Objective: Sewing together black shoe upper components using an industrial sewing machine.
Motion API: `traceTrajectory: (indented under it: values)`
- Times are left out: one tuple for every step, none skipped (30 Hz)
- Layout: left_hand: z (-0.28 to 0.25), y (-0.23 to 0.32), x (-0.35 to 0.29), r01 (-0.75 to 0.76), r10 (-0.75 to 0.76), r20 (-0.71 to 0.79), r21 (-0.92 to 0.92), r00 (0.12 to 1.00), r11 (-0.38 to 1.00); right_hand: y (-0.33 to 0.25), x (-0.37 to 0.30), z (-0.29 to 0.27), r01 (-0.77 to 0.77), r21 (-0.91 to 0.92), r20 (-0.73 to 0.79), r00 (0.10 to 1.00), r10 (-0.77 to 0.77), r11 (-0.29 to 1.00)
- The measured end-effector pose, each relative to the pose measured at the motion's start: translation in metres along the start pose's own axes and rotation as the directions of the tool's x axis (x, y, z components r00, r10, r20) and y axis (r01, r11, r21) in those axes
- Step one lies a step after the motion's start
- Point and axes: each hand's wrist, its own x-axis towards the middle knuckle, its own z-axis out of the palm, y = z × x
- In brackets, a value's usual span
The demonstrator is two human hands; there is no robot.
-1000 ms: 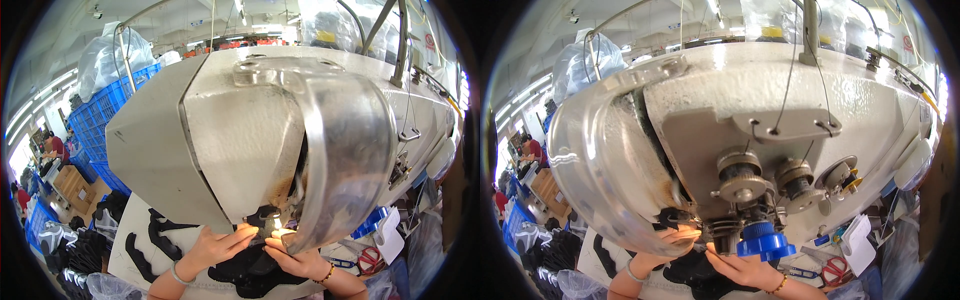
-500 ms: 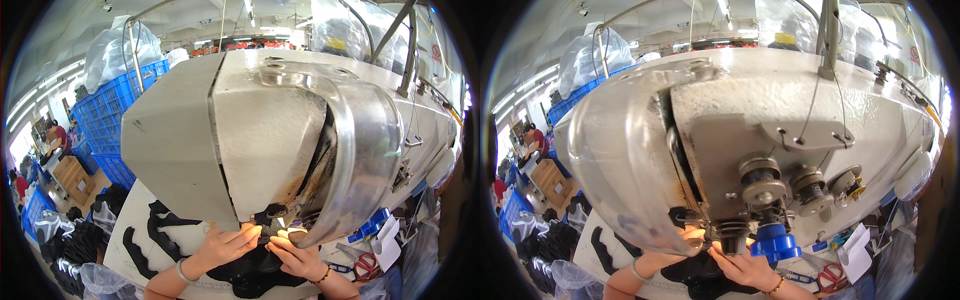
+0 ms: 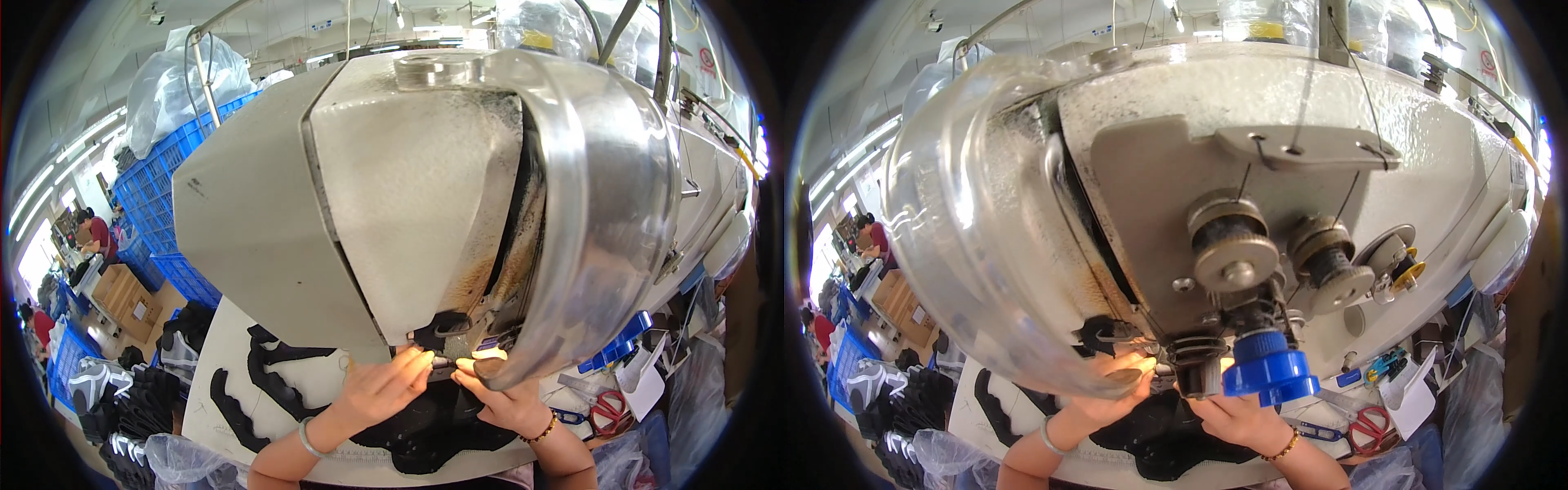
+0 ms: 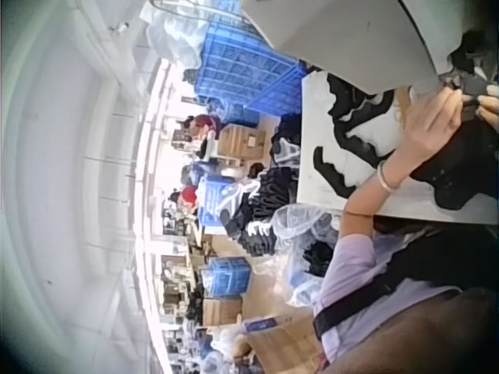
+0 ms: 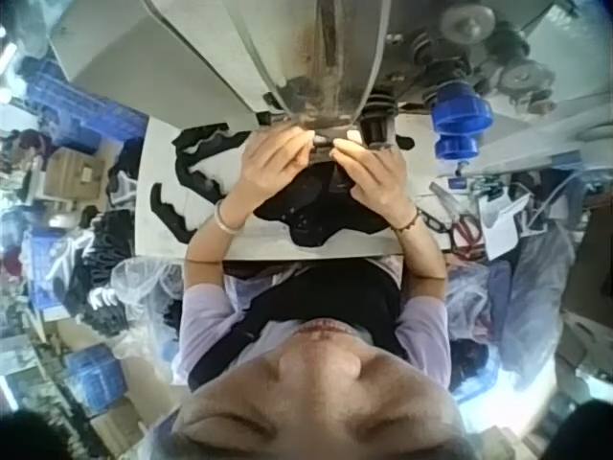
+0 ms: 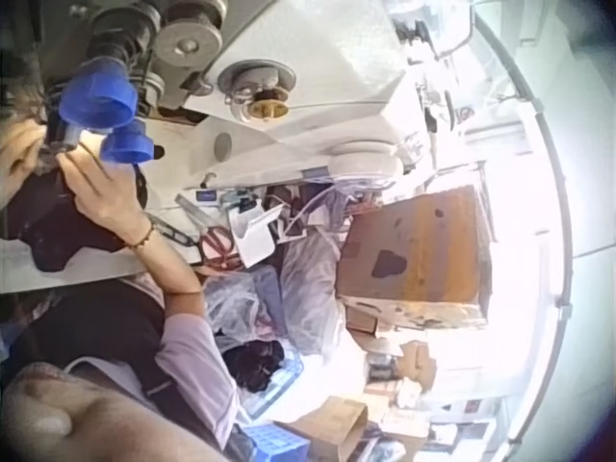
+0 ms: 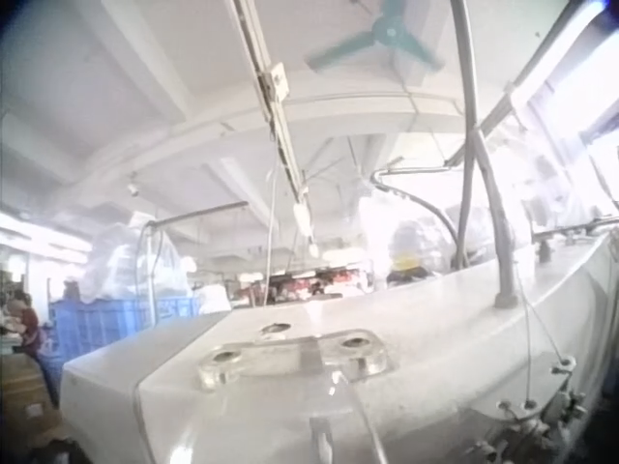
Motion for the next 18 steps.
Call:
traceTrajectory:
  values:
    - [0.001, -0.003, -0.002, 0.068, -0.063, 0.051, -0.101, 0.997, 0.993, -0.001, 0.001, 0.000, -0.060, 0.025, 0.021, 0.998, 0.059, 0.998]
    - [-0.001, -0.008, -0.001, 0.078, -0.083, -0.022, -0.172, 0.996, 0.982, -0.003, 0.002, 0.001, -0.120, 0.048, 0.043, 0.992, 0.118, 0.992]
    - [-0.003, -0.012, -0.006, 0.078, -0.083, -0.023, -0.171, 0.996, 0.982, -0.006, 0.003, 0.003, -0.118, 0.049, 0.043, 0.992, 0.116, 0.992]
    - [-0.003, -0.017, -0.012, 0.230, -0.209, 0.106, -0.266, 0.972, 0.936, -0.009, 0.003, 0.006, -0.133, 0.043, 0.013, 0.991, 0.133, 0.990]
    - [-0.003, -0.019, -0.015, 0.383, -0.313, 0.245, -0.335, 0.917, 0.861, -0.010, 0.002, 0.007, -0.148, 0.039, -0.017, 0.989, 0.149, 0.988]
    - [-0.008, -0.020, -0.003, 0.385, -0.307, 0.234, -0.499, 0.922, 0.776, -0.011, 0.001, 0.010, -0.160, 0.080, -0.035, 0.986, 0.163, 0.984]
    - [-0.010, -0.020, 0.002, 0.383, -0.299, 0.243, -0.499, 0.923, 0.777, -0.009, -0.001, 0.012, -0.170, 0.079, -0.041, 0.984, 0.173, 0.982]
    - [-0.010, -0.019, 0.006, 0.411, -0.310, 0.271, -0.570, 0.911, 0.711, -0.005, -0.004, 0.013, -0.167, 0.106, -0.020, 0.985, 0.170, 0.980]
    - [-0.011, -0.018, 0.008, 0.439, -0.322, 0.299, -0.629, 0.898, 0.641, -0.003, -0.006, 0.013, -0.161, 0.138, -0.002, 0.987, 0.163, 0.977]
    - [-0.011, -0.019, 0.007, 0.440, -0.315, 0.307, -0.624, 0.898, 0.646, -0.001, -0.005, 0.010, -0.168, 0.142, -0.010, 0.985, 0.171, 0.975]
    - [-0.009, -0.020, 0.002, 0.401, -0.286, 0.281, -0.607, 0.916, 0.686, 0.000, -0.003, 0.006, -0.147, 0.149, 0.004, 0.989, 0.148, 0.978]
    - [-0.010, -0.020, 0.002, 0.360, -0.255, 0.257, -0.589, 0.932, 0.724, 0.001, -0.002, 0.003, -0.125, 0.156, 0.018, 0.992, 0.124, 0.980]
    - [-0.011, -0.018, 0.004, 0.360, -0.248, 0.265, -0.586, 0.932, 0.726, 0.001, -0.003, 0.005, -0.133, 0.158, 0.012, 0.991, 0.133, 0.978]
    - [-0.011, -0.011, 0.011, 0.256, -0.190, 0.180, -0.497, 0.965, 0.829, 0.002, -0.004, 0.006, -0.167, 0.199, 0.045, 0.986, 0.161, 0.966]
    - [-0.011, -0.007, 0.016, 0.149, -0.118, 0.102, -0.391, 0.988, 0.908, 0.004, -0.006, 0.007, -0.201, 0.239, 0.079, 0.979, 0.187, 0.950]
    - [-0.009, -0.007, 0.017, 0.181, -0.151, 0.106, -0.406, 0.983, 0.896, 0.007, -0.008, 0.010, -0.206, 0.240, 0.079, 0.978, 0.192, 0.949]
    - [-0.007, -0.009, 0.015, 0.179, -0.147, 0.110, -0.407, 0.983, 0.896, 0.010, -0.012, 0.010, -0.233, 0.249, 0.115, 0.971, 0.210, 0.940]
    - [-0.007, -0.013, 0.007, 0.044, -0.020, 0.094, -0.261, 0.995, 0.964, 0.011, -0.014, 0.012, -0.256, 0.262, 0.154, 0.963, 0.222, 0.930]
